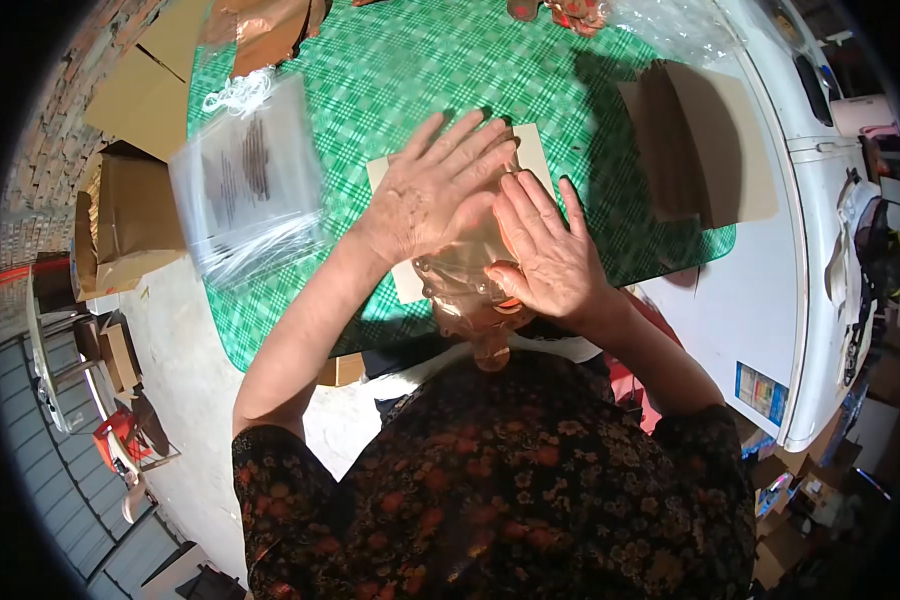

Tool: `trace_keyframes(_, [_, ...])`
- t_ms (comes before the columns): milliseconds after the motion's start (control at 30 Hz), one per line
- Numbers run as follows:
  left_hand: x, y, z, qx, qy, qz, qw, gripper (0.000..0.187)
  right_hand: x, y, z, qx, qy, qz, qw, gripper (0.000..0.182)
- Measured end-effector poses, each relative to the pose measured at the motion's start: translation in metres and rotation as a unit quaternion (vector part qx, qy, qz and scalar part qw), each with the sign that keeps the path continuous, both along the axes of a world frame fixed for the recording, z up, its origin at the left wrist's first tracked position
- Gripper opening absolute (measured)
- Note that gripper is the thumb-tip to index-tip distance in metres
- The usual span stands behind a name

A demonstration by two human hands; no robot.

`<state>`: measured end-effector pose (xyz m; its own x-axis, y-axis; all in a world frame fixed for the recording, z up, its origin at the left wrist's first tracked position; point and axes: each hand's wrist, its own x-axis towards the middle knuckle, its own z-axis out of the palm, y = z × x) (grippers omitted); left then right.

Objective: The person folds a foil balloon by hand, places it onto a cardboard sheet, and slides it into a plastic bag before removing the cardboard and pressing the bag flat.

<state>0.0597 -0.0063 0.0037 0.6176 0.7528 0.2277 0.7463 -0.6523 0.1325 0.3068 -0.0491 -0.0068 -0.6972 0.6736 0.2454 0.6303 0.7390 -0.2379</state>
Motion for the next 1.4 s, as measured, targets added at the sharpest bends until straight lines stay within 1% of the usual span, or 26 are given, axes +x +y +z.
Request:
trace_keyframes(100, [0.001, -0.012, -0.012, -0.025, -0.007, 0.026, 0.999, 0.060, 0.000, 0.000, 0.004, -0.008, 0.010, 0.006, 1.000, 0.087])
trace_keyframes(267, [0.003, -0.013, -0.012, -0.049, -0.011, 0.034, 0.998, 0.061, 0.010, -0.002, 0.003, -0.007, 0.017, 0.020, 1.000, 0.085])
trace_keyframes(367, [0.003, -0.013, -0.009, -0.053, -0.011, 0.031, 0.998, 0.061, 0.025, -0.010, 0.007, 0.007, -0.022, 0.014, 1.000, 0.087])
trace_keyframes(467, [0.003, -0.013, -0.007, -0.055, -0.007, 0.030, 0.998, 0.062, 0.041, -0.022, 0.009, -0.052, -0.031, -0.006, 0.998, 0.090])
trace_keyframes(567, [0.003, -0.012, -0.009, -0.051, -0.007, 0.031, 0.998, 0.062, 0.052, -0.030, 0.019, -0.066, -0.021, -0.001, 0.998, 0.090])
trace_keyframes(667, [0.003, -0.012, -0.010, -0.044, -0.004, 0.029, 0.999, 0.062, 0.056, -0.029, 0.017, -0.057, 0.005, 0.007, 0.998, 0.085])
trace_keyframes(767, [0.003, -0.012, -0.012, -0.036, -0.007, 0.028, 0.999, 0.062, 0.062, -0.028, -0.003, 0.019, 0.008, 0.016, 1.000, 0.070])
trace_keyframes(867, [0.001, -0.012, -0.013, -0.031, -0.007, 0.025, 0.999, 0.062, 0.062, -0.026, -0.005, 0.074, 0.033, 0.022, 0.996, 0.047])
trace_keyframes(967, [0.003, -0.012, -0.012, -0.029, 0.003, 0.026, 0.999, 0.062, 0.067, -0.027, -0.022, 0.116, 0.093, 0.045, 0.988, 0.029])
trace_keyframes(1067, [0.004, -0.013, -0.011, -0.027, 0.020, 0.033, 0.999, 0.063, 0.070, -0.026, -0.021, 0.135, 0.108, 0.066, 0.983, 0.020])
trace_keyframes(1167, [0.005, -0.012, -0.013, -0.021, 0.027, 0.036, 0.999, 0.064, 0.072, -0.023, -0.030, 0.143, 0.172, 0.109, 0.969, 0.020])
trace_keyframes(1267, [0.004, -0.011, -0.015, -0.018, 0.038, 0.040, 0.998, 0.064, 0.078, -0.028, -0.036, 0.132, 0.197, 0.138, 0.962, 0.022])
trace_keyframes(1367, [0.006, -0.011, -0.015, -0.017, 0.042, 0.040, 0.998, 0.064, 0.086, -0.039, -0.045, 0.128, 0.203, 0.154, 0.958, 0.026])
trace_keyframes(1400, [0.006, -0.011, -0.015, -0.018, 0.041, 0.041, 0.998, 0.064, 0.091, -0.044, -0.036, 0.102, 0.168, 0.158, 0.968, 0.028])
